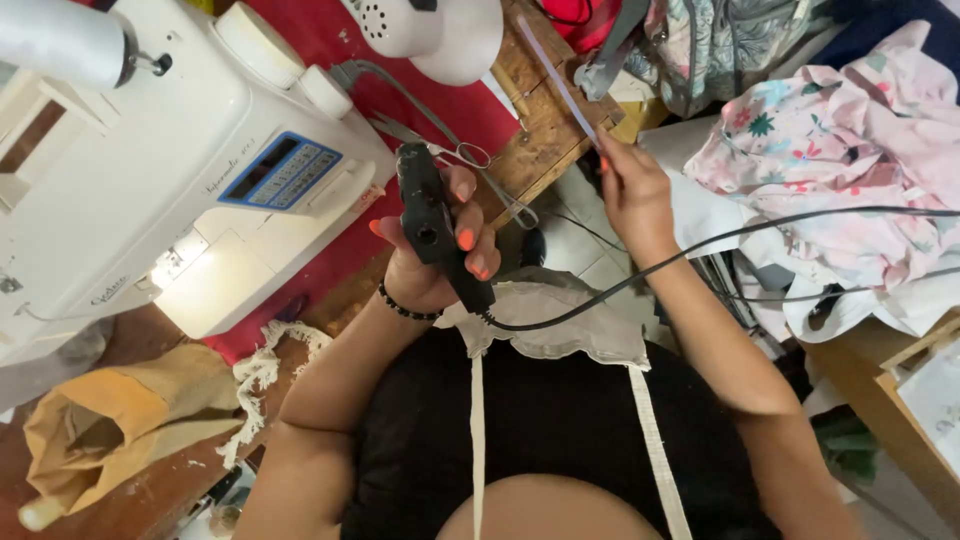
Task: Using a hot glue gun to attach decorative lace trim to the edges of a fabric garment.
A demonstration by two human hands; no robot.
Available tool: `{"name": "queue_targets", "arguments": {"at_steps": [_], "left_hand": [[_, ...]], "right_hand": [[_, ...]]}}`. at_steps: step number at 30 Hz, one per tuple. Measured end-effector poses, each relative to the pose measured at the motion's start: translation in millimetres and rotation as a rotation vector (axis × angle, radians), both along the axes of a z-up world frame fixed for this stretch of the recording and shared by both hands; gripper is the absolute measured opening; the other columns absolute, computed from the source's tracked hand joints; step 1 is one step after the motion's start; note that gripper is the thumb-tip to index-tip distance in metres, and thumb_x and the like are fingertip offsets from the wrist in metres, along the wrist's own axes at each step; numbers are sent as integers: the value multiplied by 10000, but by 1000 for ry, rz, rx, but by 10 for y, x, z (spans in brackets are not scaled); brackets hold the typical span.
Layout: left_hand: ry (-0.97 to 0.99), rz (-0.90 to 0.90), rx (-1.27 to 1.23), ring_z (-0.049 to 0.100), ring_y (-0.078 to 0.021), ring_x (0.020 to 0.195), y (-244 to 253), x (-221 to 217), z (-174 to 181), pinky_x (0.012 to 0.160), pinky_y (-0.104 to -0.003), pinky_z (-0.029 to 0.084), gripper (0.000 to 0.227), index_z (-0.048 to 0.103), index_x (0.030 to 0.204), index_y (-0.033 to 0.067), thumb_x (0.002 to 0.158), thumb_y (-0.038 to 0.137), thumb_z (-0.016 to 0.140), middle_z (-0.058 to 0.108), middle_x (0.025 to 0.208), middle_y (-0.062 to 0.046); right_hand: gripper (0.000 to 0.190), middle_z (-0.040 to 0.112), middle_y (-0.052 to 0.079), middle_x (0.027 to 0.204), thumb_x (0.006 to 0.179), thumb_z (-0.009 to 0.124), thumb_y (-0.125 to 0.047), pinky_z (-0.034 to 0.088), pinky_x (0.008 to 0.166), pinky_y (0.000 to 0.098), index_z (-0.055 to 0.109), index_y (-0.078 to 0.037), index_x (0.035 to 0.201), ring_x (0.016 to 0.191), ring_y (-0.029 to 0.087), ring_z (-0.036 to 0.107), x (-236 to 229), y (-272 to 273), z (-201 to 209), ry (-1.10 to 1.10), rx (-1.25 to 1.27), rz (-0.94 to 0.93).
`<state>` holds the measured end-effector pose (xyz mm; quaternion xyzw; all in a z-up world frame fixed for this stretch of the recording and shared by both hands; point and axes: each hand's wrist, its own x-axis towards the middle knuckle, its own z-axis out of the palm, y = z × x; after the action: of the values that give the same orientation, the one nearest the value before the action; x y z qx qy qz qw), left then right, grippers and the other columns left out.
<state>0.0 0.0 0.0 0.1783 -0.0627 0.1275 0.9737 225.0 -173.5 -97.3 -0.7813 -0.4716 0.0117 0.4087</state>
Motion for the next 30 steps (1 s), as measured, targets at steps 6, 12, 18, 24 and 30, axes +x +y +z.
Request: {"name": "queue_targets", "arguments": {"at_steps": [6,12,18,24,30], "left_hand": [[89,142,-114,583,-120,707,-166,-150,381,676,-284,485,651,429,1169,163,817,565,801,576,931,-7],[45,205,-123,600,-127,751,-169,-303,268,730,-286,526,652,426,1223,152,850,455,867,589,986,-19],[101,215,-171,672,-139,838,-165,-171,213,762,-277,522,585,418,1258,137,919,479,749,595,991,-60],[242,147,-238,659,-183,840,-150,-72,-55,834,-340,529,619,439,1367,130,947,511,688,663,1006,-95],[203,53,-227,674,-201,835,-19,42,-123,808,-342,520,569,449,1398,118,996,451,675,679,1030,-133]], "right_hand": [[447,622,297,1321,1017,496,129,572,977,492,564,44,1451,1179,457,637,327,988,-404,-119,-59,194],[190,673,250,1143,1106,581,-84,503,935,520,700,37,1190,1132,449,608,46,1097,154,-95,91,308],[438,663,88,1102,946,759,-378,513,796,439,596,-144,1278,947,339,686,-734,1638,-22,-545,-295,437],[82,703,38,783,850,599,-220,483,651,427,657,-168,876,685,285,677,-849,2184,-748,-653,-341,271],[321,628,204,1042,973,370,-345,487,735,586,525,-77,1057,897,495,642,-736,1576,918,128,-769,329]]}}
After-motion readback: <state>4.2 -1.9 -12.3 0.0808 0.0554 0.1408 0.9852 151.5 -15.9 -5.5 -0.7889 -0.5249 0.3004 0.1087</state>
